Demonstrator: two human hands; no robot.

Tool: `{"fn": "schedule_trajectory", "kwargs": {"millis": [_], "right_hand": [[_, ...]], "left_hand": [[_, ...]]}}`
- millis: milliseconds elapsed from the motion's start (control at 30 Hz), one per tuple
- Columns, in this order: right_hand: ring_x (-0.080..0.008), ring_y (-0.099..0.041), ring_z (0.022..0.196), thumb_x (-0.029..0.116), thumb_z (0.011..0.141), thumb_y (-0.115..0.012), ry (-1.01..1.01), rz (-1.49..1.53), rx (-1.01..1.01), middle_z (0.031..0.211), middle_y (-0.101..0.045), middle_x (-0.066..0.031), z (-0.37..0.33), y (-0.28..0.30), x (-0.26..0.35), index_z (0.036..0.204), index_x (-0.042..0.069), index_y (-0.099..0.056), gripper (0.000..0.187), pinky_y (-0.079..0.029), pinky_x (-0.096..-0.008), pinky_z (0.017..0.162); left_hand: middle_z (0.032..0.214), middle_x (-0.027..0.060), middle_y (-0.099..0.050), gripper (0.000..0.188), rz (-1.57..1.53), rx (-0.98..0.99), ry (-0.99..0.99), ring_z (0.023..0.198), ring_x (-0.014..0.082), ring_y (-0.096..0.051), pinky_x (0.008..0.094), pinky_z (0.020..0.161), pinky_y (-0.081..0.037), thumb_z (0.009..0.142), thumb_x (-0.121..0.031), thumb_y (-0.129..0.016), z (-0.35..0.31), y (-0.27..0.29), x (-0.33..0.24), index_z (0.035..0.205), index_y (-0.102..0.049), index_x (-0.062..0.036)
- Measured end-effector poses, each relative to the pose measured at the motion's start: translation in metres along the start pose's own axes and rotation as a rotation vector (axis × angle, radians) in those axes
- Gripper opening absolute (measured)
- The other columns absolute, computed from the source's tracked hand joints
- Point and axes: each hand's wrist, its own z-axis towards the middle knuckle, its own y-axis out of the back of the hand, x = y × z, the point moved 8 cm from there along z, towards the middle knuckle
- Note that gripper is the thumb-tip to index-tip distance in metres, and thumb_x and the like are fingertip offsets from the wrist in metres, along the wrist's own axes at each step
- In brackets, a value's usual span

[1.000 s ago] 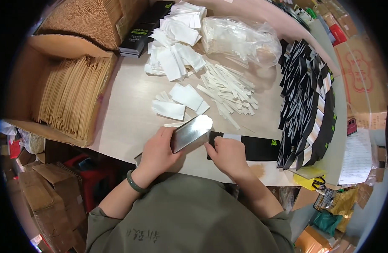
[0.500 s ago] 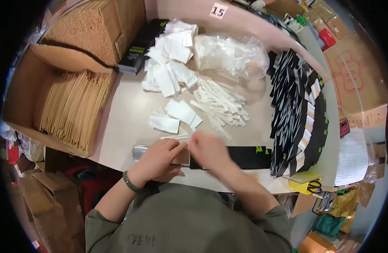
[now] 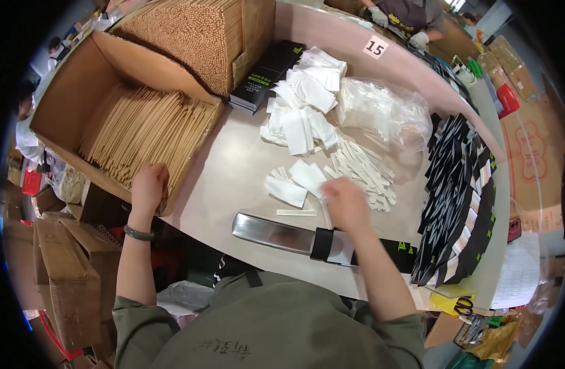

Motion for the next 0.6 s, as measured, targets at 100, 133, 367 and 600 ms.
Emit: {"fn": "schedule_trajectory", "kwargs": {"millis": [100,133,367,600], "right_hand": [[-0.0333,-0.063,0.078,0.013,0.084,-0.063,0.148,-0.118,0.137,0.084,-0.065,-0.0114,-0.001,-0.048,0.037,0.09,0.006,-0.07,0.011,-0.051,-0.0458,0.071],[-0.0336,-0.063,0.079,0.012,0.084,-0.063,0.164,-0.196,0.162,0.083,-0.064,-0.012,0.001,-0.061,0.039,0.085,0.005,-0.067,0.008,-0.051,-0.0456,0.07],[-0.0334,-0.063,0.079,0.015,0.084,-0.061,0.029,-0.171,0.403,0.077,-0.062,-0.0126,-0.001,-0.039,0.065,0.077,0.005,-0.061,0.012,-0.051,-0.0467,0.068],[-0.033,-0.062,0.08,0.018,0.087,-0.063,0.101,-0.151,0.432,0.078,-0.06,-0.0108,-0.07,-0.045,0.058,0.08,0.006,-0.061,0.014,-0.051,-0.0444,0.069]], "left_hand": [[0.091,0.02,-0.061,0.014,0.043,0.059,-0.016,0.086,0.0402,-0.061,0.0475,0.073,-0.049,0.089,-0.011,-0.057,0.006,-0.001,-0.013,0.097,-0.061,-0.0002],[0.091,0.0205,-0.061,0.01,0.085,0.146,-0.004,0.086,0.0407,-0.061,0.0477,0.073,-0.049,0.09,-0.009,-0.055,0.008,-0.005,-0.013,0.093,-0.059,-0.0004],[0.097,0.0207,-0.06,0.007,0.254,0.259,-0.003,0.09,0.042,-0.062,0.0497,0.074,-0.051,0.089,-0.006,-0.053,0.004,-0.014,-0.006,0.093,-0.052,-0.0006],[0.098,0.0126,-0.06,0.017,-0.437,-0.33,0.138,0.079,0.0199,-0.064,0.0312,0.07,-0.052,0.1,-0.004,-0.048,-0.014,0.034,-0.015,0.114,-0.054,0.0026]]}}
